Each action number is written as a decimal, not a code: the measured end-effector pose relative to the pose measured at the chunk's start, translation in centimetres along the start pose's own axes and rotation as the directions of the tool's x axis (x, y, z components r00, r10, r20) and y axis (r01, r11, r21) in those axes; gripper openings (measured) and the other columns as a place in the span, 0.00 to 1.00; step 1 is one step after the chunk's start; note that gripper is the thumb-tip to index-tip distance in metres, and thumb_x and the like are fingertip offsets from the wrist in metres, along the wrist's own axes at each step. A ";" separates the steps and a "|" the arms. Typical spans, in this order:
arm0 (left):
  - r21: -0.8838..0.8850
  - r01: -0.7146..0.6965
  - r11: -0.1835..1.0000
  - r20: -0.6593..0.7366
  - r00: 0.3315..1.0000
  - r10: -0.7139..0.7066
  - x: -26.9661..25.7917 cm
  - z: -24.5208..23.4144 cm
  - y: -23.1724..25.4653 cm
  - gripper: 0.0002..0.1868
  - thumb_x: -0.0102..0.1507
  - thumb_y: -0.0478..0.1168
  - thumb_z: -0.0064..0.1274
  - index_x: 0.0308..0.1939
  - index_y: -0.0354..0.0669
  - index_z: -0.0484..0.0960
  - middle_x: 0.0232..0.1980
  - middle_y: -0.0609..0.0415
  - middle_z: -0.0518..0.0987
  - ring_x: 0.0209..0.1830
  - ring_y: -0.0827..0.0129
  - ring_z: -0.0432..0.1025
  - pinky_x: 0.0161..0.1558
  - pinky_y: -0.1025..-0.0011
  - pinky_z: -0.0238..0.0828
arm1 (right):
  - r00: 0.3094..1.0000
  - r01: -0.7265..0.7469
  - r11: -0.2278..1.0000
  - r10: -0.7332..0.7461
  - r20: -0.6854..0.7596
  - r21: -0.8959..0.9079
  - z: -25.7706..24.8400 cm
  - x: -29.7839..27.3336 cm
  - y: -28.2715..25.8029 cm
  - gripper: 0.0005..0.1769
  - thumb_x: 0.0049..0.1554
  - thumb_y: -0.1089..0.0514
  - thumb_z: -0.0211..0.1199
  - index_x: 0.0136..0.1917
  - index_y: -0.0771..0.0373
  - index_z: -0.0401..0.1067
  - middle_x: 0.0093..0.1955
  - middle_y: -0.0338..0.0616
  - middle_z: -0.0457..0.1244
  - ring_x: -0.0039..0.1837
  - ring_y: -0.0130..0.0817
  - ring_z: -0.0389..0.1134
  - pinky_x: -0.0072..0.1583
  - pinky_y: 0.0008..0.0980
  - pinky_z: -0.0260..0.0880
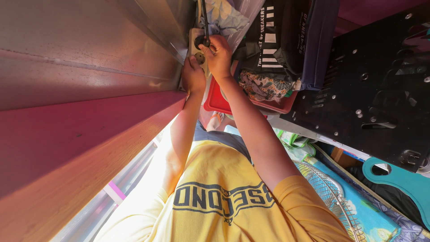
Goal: The person installs a lightbulb into a socket on a pink stall and then plugs in the power cord.
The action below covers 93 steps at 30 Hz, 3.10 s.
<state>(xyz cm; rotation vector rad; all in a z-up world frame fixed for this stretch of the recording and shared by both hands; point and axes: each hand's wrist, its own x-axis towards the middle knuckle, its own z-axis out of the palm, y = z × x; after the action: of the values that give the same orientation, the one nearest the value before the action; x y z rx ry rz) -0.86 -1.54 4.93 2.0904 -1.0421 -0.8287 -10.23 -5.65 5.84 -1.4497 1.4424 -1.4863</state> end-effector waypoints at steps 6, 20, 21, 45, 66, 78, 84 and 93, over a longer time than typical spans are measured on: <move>0.048 0.021 0.999 -0.011 1.000 -0.021 0.0 0.1 0.1 0.23 0.71 0.57 0.34 0.51 0.47 0.79 0.50 0.41 0.81 0.50 0.40 0.74 0.46 0.47 0.68 | 1.000 0.023 1.000 -0.023 0.002 -0.001 -0.3 0.1 0.6 0.15 0.53 0.65 0.76 0.52 0.65 0.75 0.51 0.42 0.66 0.47 0.26 0.68 0.48 0.24 0.72; 0.018 -0.001 1.000 0.012 1.000 0.001 -0.3 -0.7 0.7 0.24 0.71 0.57 0.33 0.49 0.45 0.78 0.49 0.40 0.82 0.50 0.38 0.73 0.46 0.45 0.67 | 1.000 0.007 0.999 -0.008 0.026 0.046 0.1 0.4 1.0 0.15 0.55 0.66 0.74 0.54 0.65 0.73 0.53 0.44 0.70 0.56 0.35 0.71 0.61 0.30 0.70; 0.028 0.011 1.000 0.021 1.000 -0.012 -0.4 -0.8 0.9 0.24 0.71 0.57 0.33 0.49 0.45 0.78 0.49 0.40 0.82 0.50 0.38 0.73 0.45 0.45 0.67 | 0.998 -0.038 0.998 0.036 0.042 0.057 0.1 0.5 1.3 0.15 0.56 0.66 0.73 0.55 0.66 0.73 0.55 0.45 0.71 0.58 0.36 0.72 0.63 0.30 0.71; 0.019 0.042 0.999 0.000 0.999 -0.042 -0.4 -0.9 1.4 0.24 0.70 0.57 0.36 0.53 0.47 0.81 0.51 0.41 0.82 0.51 0.40 0.74 0.48 0.47 0.69 | 0.987 -0.052 0.995 0.064 0.150 -0.080 -1.1 1.3 -1.6 0.16 0.53 0.64 0.73 0.53 0.64 0.73 0.68 0.51 0.62 0.66 0.46 0.68 0.55 0.35 0.70; 0.027 -0.025 0.999 -0.003 1.000 0.025 0.9 -0.7 -0.9 0.28 0.72 0.56 0.36 0.55 0.40 0.83 0.53 0.36 0.81 0.53 0.39 0.75 0.51 0.49 0.70 | 0.968 -0.154 0.987 0.144 0.206 0.035 1.4 1.3 1.2 0.53 0.47 0.60 0.73 0.81 0.57 0.55 0.69 0.57 0.64 0.69 0.46 0.67 0.69 0.39 0.69; 0.059 -0.136 0.989 0.009 0.991 0.136 -0.1 -1.9 0.6 0.25 0.73 0.52 0.37 0.55 0.37 0.82 0.52 0.35 0.81 0.50 0.38 0.74 0.49 0.47 0.68 | 0.990 -0.018 0.994 0.032 0.134 -0.107 0.6 -1.4 1.1 0.56 0.48 0.42 0.72 0.82 0.57 0.52 0.67 0.65 0.65 0.65 0.57 0.70 0.64 0.43 0.71; 0.123 -0.220 0.968 0.009 0.975 0.220 -0.3 -2.1 -0.3 0.24 0.76 0.52 0.37 0.55 0.34 0.79 0.50 0.32 0.80 0.48 0.33 0.73 0.45 0.42 0.66 | 0.953 -0.207 0.968 0.232 0.194 -0.141 -2.1 -4.3 -2.9 0.54 0.49 0.42 0.68 0.84 0.51 0.54 0.58 0.62 0.70 0.58 0.54 0.74 0.60 0.43 0.74; 0.111 -0.251 0.962 0.032 0.968 0.249 0.8 -1.2 -1.9 0.26 0.77 0.51 0.37 0.60 0.27 0.72 0.54 0.26 0.78 0.50 0.31 0.73 0.47 0.42 0.68 | 0.943 -0.255 0.966 0.257 0.213 -0.039 -7.9 -8.0 -5.2 0.43 0.56 0.42 0.66 0.81 0.50 0.57 0.71 0.55 0.64 0.64 0.48 0.73 0.61 0.42 0.74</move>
<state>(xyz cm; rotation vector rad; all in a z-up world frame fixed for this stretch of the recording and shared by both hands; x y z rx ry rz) 1.25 -0.95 3.95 1.9924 -1.3587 -0.6756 -14.58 5.21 9.93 -1.3264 1.4425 -1.1262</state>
